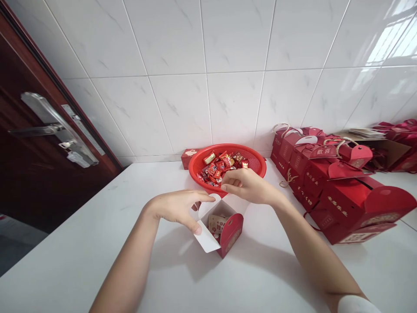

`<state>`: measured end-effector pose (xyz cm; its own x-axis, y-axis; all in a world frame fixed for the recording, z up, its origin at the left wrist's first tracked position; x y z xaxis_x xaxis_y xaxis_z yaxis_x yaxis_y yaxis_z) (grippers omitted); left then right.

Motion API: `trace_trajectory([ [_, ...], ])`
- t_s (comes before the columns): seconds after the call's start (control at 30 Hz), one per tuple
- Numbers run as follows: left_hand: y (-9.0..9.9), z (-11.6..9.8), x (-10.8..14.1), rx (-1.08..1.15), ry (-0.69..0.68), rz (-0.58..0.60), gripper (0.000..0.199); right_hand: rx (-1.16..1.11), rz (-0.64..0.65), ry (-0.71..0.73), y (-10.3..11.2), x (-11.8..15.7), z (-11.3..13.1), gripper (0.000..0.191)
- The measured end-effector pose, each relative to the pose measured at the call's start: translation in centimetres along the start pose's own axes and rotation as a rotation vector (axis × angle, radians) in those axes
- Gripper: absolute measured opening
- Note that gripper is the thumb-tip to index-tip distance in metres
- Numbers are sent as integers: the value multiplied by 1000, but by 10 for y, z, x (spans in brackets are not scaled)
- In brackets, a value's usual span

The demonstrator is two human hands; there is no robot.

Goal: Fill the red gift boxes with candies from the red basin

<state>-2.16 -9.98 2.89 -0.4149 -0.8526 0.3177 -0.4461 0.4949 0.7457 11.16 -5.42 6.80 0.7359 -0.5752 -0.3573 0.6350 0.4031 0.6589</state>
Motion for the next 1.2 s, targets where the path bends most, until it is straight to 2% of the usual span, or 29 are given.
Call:
trace_trajectory([
  [0.07, -1, -2, 1, -35, 10, 13, 83, 52, -4, -41, 12, 6, 0, 18],
  [0.13, -3, -7, 3, -98, 8, 31, 85, 175, 47, -125, 19, 14, -2, 21],
  [0.27, -5, -19, 7, -202, -24, 46, 87, 510, 351, -362, 13, 34, -11, 28],
  [0.33, -4, -24, 9, -220, -45, 24, 88, 605, 457, -411, 9, 41, -10, 34],
  [0.43, -1, -27, 9, -215, -66, -22, 87, 628, 501, -390, 2, 43, -2, 42],
  [0.53, 2, -25, 7, -195, -62, -56, 86, 609, 480, -385, -1, 41, 1, 46],
  [0.7, 1, -19, -1, -134, -61, -31, 89, 556, 504, -260, -15, 35, 8, 29],
  [0.8, 2, -16, -6, -141, -31, -64, 75, 486, 572, -188, -30, 33, 11, 22],
  [0.9, 0, -17, -12, -140, -3, -121, 60, 430, 655, -161, -41, 35, 8, 32],
  [0.97, -2, -22, -15, -130, -14, -158, 60, 401, 675, -153, -41, 35, 4, 40],
  [1.1, -5, -24, -19, -176, 54, -224, 80, 364, 680, -153, -35, 35, -1, 44],
  [1.13, -5, -23, -20, -198, 86, -232, 78, 368, 681, -173, -33, 35, -4, 43],
  [1.2, -6, -21, -21, -223, 122, -232, 59, 414, 664, -227, -30, 34, -9, 37],
])
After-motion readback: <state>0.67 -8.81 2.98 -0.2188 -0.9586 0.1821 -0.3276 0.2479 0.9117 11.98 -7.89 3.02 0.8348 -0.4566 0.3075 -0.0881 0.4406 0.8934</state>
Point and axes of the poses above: each hand's wrist, its own x-axis away from the middle knuckle, its own y-axis out of the back of the hand, z = x × y, the point moved 9 cm from there along -x, towards the middle knuckle, and after that the axes turned 5 degrees about y, right-handed, at the moved point
